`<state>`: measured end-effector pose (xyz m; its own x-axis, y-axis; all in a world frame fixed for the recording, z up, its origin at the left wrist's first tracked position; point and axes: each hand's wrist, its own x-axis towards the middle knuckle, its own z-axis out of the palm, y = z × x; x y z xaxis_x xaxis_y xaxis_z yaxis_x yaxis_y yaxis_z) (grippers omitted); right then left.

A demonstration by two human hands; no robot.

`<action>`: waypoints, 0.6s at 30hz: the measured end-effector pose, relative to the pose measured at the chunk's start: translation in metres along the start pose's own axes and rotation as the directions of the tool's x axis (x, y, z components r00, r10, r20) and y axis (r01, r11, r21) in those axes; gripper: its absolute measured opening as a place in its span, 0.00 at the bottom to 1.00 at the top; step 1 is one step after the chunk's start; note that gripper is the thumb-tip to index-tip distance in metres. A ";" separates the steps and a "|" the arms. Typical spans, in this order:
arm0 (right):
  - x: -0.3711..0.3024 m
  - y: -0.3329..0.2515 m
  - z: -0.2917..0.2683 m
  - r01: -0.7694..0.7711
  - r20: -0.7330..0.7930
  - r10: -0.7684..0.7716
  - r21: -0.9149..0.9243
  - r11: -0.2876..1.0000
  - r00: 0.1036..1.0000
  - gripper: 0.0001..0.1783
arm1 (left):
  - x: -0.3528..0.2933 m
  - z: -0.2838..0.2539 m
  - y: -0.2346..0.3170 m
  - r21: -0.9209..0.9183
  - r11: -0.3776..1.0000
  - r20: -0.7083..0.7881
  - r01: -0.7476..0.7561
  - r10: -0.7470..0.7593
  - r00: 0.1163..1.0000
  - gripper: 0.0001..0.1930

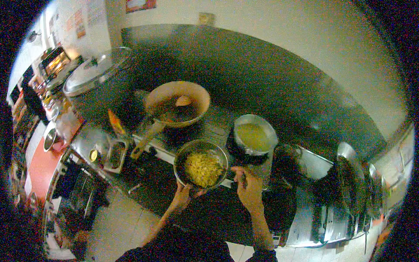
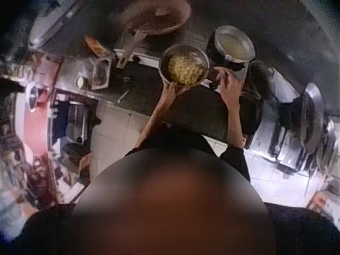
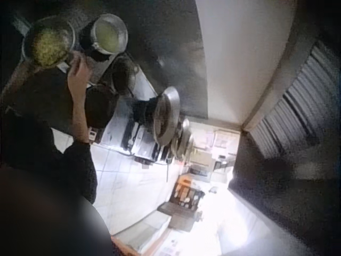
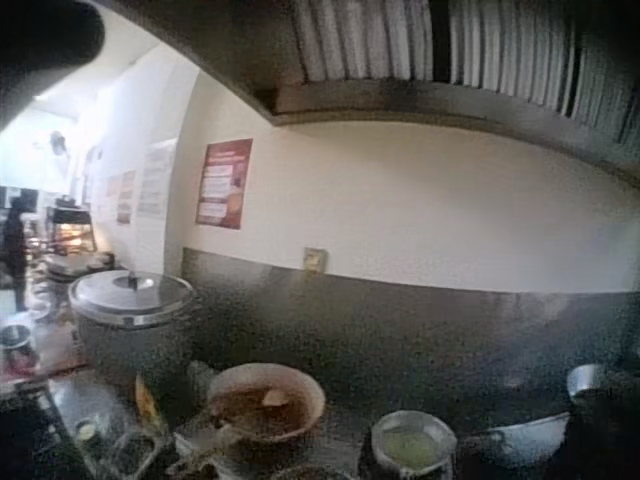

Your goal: The person packs multiple small food boxes into a large plastic bag, ties the bag, and places it on a counter. Then the person moves to a kitchen area, opens seasoning packets, adds them to a bowl, and transfers cooked noodles from a pot into the bowl.

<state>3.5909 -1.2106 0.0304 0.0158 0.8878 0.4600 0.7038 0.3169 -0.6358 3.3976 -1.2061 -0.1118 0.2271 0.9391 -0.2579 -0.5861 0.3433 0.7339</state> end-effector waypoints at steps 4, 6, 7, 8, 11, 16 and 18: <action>0.000 -0.012 0.027 0.042 0.125 -0.043 0.014 0.999 0.991 0.11 | -0.064 -0.035 0.016 0.123 0.991 -0.096 -0.045 0.057 0.994 0.31; -0.004 -0.023 0.056 0.122 0.160 -0.132 0.076 0.990 0.978 0.13 | -0.112 -0.056 0.036 0.154 0.987 -0.165 0.043 -0.017 0.986 0.31; -0.010 -0.029 0.073 0.034 0.218 -0.082 0.215 0.976 0.972 0.14 | -0.133 -0.069 0.040 0.193 0.979 -0.211 0.067 -0.025 0.977 0.30; -0.017 -0.038 0.094 -0.062 0.298 -0.047 0.344 0.937 0.953 0.15 | -0.158 -0.081 0.044 0.223 0.971 -0.268 0.088 -0.025 0.963 0.30; -0.034 -0.068 0.152 -0.357 0.560 0.005 0.523 0.774 0.829 0.18 | -0.214 -0.101 0.039 0.213 0.977 -0.397 0.023 0.065 0.916 0.30; -0.090 -0.146 0.269 -0.611 0.858 -0.286 0.507 0.609 0.427 0.19 | -0.317 -0.144 0.026 0.059 0.996 -0.695 -0.070 0.091 0.713 0.29; -0.122 -0.192 0.299 -0.612 0.868 -0.377 0.495 0.616 0.322 0.20 | -0.369 -0.138 0.054 -0.007 0.999 -0.853 -0.049 0.020 0.521 0.30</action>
<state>3.2416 -1.2798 -0.0886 -0.8772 0.4561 -0.1502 0.0726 -0.1831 -0.9804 3.1743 -1.5320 -0.0638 -0.5568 0.5099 -0.6558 -0.6018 0.2966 0.7415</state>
